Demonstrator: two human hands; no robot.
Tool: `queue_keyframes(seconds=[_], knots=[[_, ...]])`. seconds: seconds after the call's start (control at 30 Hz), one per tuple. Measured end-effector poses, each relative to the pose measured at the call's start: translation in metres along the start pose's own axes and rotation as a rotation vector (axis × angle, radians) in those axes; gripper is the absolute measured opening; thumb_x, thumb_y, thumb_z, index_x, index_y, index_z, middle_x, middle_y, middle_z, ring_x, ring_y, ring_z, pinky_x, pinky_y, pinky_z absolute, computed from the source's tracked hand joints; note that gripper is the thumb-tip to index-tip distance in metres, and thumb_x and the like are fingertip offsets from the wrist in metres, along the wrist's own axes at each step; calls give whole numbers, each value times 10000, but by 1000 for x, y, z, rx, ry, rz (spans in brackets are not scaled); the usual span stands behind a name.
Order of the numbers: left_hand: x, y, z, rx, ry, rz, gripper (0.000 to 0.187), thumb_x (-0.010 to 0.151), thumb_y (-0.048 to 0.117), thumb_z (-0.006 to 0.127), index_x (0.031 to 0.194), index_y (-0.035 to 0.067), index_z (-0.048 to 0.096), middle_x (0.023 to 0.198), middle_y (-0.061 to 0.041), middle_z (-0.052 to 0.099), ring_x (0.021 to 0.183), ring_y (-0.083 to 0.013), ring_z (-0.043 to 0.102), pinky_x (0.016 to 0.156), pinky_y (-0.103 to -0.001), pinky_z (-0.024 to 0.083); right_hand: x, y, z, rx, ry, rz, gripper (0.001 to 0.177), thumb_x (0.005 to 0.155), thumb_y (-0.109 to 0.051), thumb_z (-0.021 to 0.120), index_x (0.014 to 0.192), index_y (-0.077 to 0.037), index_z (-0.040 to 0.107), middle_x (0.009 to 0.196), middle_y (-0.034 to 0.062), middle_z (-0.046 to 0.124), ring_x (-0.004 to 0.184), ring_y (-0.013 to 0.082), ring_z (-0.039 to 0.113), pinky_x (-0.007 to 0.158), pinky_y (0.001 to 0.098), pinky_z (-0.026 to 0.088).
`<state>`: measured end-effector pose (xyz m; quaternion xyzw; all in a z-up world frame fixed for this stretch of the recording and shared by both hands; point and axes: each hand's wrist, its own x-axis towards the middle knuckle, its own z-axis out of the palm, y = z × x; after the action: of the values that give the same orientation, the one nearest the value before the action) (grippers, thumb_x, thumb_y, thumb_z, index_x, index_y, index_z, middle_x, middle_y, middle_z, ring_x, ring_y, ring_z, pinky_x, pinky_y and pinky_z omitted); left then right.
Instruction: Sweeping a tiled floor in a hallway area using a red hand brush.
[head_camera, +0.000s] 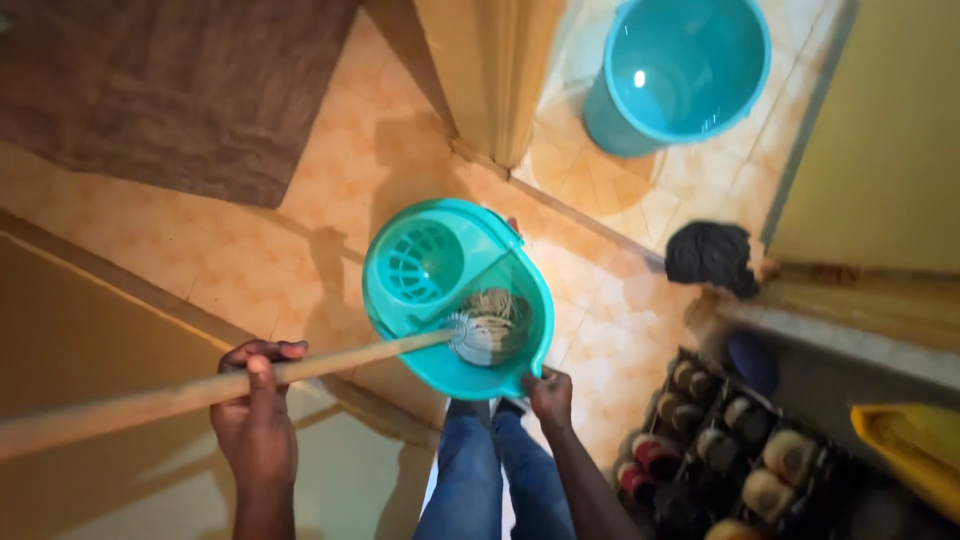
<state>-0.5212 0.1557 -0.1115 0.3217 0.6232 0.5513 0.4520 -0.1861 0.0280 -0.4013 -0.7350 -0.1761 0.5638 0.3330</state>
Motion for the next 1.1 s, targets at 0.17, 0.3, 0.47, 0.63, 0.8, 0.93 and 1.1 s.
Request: queue_keyframes(seconds=[0.17,0.3,0.47,0.63,0.8,0.93,1.1], knots=[[17,13,-17,108,66,-61,219,1131,208,509,1270,47,556,1192,-74,668,1091,-158,584,933,-305,456,11,3,33,-12,-63,-145,126,803,-48,662,761,57,717,631,26,681,551,94,586,485,288,445],[48,3,-38,29,2,47,254,1110,191,535,1333,77,500,1281,-65,657,1171,-131,582,987,-282,473,27,-35,72,-30,-100,-92,114,803,-34,635,744,36,704,621,11,616,517,101,482,464,302,349],[105,5,-73,33,36,68,249,1110,176,551,1333,80,495,1286,-62,658,1179,-122,591,971,-267,480,71,-38,131,-11,-227,-235,133,822,-14,650,709,52,634,645,2,552,571,83,441,509,285,339],[182,-28,-122,18,108,68,211,1118,164,569,1305,75,531,1259,-69,676,1105,-126,582,926,-262,471,131,-55,214,-47,-371,-241,145,817,-30,647,856,58,756,722,6,660,619,71,525,548,267,413],[266,-45,-153,80,82,134,171,1128,131,549,1276,46,533,1256,-79,659,1199,-144,606,1040,-288,478,185,-82,315,-112,-392,-78,199,802,-57,643,912,70,750,720,68,714,566,144,603,518,329,483],[333,-61,-173,167,1,182,142,1142,92,534,1264,19,540,1278,-78,637,1239,-152,602,1111,-308,472,245,-58,360,-191,-439,-240,215,843,-92,660,941,75,752,788,41,752,690,83,663,648,273,550],[391,-91,-179,148,-55,148,127,1147,80,550,1257,18,557,1278,-69,628,1135,-117,557,1007,-276,457,320,-29,394,-380,-350,-226,199,822,-99,746,964,35,783,709,40,697,606,79,561,542,275,466]])
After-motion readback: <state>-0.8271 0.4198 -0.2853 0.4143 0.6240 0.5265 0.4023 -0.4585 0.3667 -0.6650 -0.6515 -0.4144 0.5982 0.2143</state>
